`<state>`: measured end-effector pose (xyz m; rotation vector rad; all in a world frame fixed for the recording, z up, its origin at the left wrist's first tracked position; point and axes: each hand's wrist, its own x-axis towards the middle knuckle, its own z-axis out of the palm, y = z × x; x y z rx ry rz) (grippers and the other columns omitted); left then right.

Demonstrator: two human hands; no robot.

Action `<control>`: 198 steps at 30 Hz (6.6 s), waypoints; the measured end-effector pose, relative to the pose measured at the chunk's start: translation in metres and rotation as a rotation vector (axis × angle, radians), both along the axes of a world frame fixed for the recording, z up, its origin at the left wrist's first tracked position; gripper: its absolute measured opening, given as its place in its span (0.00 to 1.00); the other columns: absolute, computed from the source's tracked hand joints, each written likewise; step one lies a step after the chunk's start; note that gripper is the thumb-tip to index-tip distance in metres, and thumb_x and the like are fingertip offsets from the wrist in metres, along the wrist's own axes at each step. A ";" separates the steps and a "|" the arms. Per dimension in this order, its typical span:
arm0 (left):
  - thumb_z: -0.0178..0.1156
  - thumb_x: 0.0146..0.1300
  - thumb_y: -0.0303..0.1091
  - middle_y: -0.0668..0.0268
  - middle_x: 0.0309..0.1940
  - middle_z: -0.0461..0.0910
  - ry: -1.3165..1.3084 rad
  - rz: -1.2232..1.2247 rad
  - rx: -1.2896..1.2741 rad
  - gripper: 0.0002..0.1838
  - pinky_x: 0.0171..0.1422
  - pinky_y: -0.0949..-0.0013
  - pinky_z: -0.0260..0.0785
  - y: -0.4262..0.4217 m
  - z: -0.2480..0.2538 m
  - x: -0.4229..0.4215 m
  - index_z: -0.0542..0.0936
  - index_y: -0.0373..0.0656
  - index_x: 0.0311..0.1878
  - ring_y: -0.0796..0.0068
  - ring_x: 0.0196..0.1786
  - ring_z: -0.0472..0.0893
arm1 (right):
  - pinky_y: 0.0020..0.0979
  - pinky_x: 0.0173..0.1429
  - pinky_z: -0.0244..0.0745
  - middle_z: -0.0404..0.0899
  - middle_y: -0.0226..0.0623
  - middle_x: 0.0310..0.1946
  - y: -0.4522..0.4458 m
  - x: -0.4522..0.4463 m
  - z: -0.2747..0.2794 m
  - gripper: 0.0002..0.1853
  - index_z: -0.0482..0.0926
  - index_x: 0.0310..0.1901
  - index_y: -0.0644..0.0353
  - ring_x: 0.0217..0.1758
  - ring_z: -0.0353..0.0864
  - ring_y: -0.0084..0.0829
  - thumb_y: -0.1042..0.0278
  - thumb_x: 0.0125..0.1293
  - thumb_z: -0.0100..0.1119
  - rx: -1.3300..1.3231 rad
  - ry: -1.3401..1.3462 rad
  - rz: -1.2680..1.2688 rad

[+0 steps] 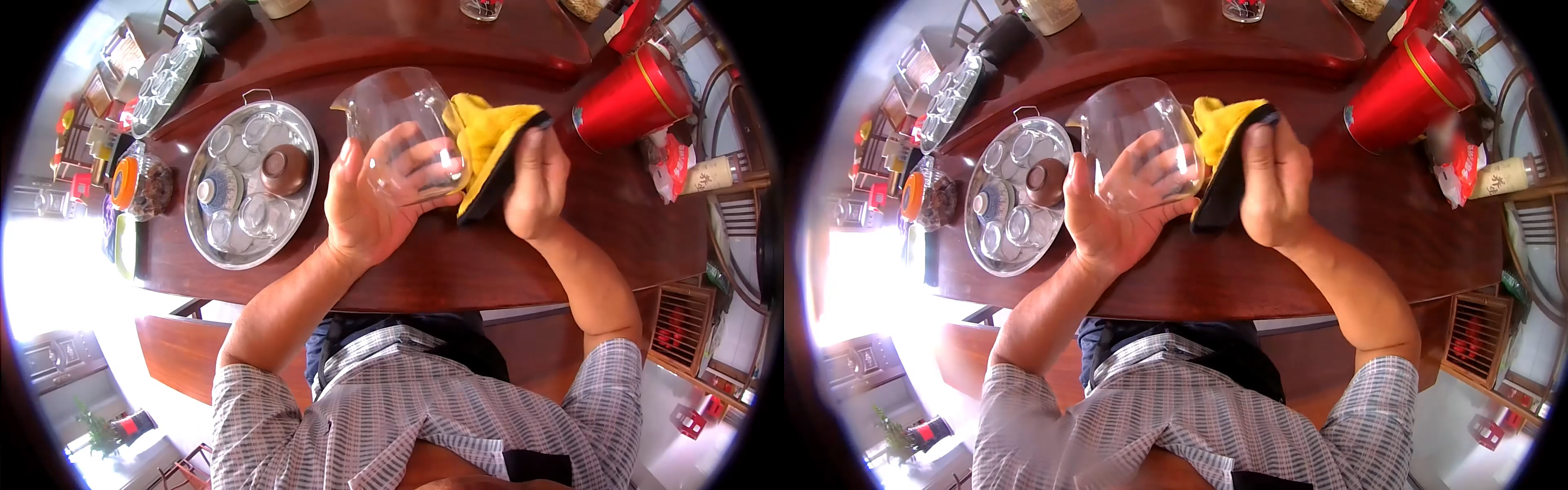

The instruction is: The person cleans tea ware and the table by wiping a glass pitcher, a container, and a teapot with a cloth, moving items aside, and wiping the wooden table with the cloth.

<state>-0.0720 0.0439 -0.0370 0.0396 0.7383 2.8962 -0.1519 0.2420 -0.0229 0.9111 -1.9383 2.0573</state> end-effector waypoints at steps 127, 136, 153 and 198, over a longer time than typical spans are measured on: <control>0.78 0.58 0.55 0.45 0.59 0.80 0.457 0.806 -2.167 0.46 0.67 0.53 0.76 -0.041 0.083 -0.185 0.72 0.27 0.66 0.50 0.61 0.82 | 0.52 0.46 0.81 0.85 0.43 0.43 0.004 -0.042 -0.030 0.14 0.76 0.48 0.57 0.43 0.86 0.53 0.65 0.66 0.71 0.628 0.326 -0.103; 0.85 0.45 0.59 0.39 0.59 0.81 0.171 0.634 -1.941 0.57 0.69 0.55 0.76 0.036 0.068 -0.271 0.67 0.22 0.63 0.46 0.66 0.82 | 0.52 0.48 0.82 0.84 0.46 0.45 0.007 -0.040 -0.026 0.15 0.78 0.51 0.58 0.45 0.87 0.53 0.64 0.68 0.70 0.685 0.293 -0.068; 0.80 0.51 0.58 0.49 0.45 0.90 0.176 0.850 -2.045 0.35 0.64 0.53 0.78 -0.015 0.059 -0.299 0.87 0.32 0.47 0.51 0.55 0.88 | 0.54 0.51 0.82 0.84 0.53 0.49 0.012 -0.039 -0.017 0.18 0.79 0.53 0.62 0.48 0.86 0.57 0.63 0.67 0.70 0.746 0.278 0.004; 0.65 0.74 0.35 0.65 0.32 0.83 -0.506 0.361 -1.552 0.13 0.33 0.71 0.78 -0.293 0.034 0.117 0.86 0.30 0.44 0.75 0.31 0.83 | 0.47 0.53 0.79 0.80 0.50 0.47 -0.001 -0.019 -0.001 0.30 0.84 0.53 0.67 0.50 0.79 0.49 0.45 0.65 0.76 0.868 0.652 -0.235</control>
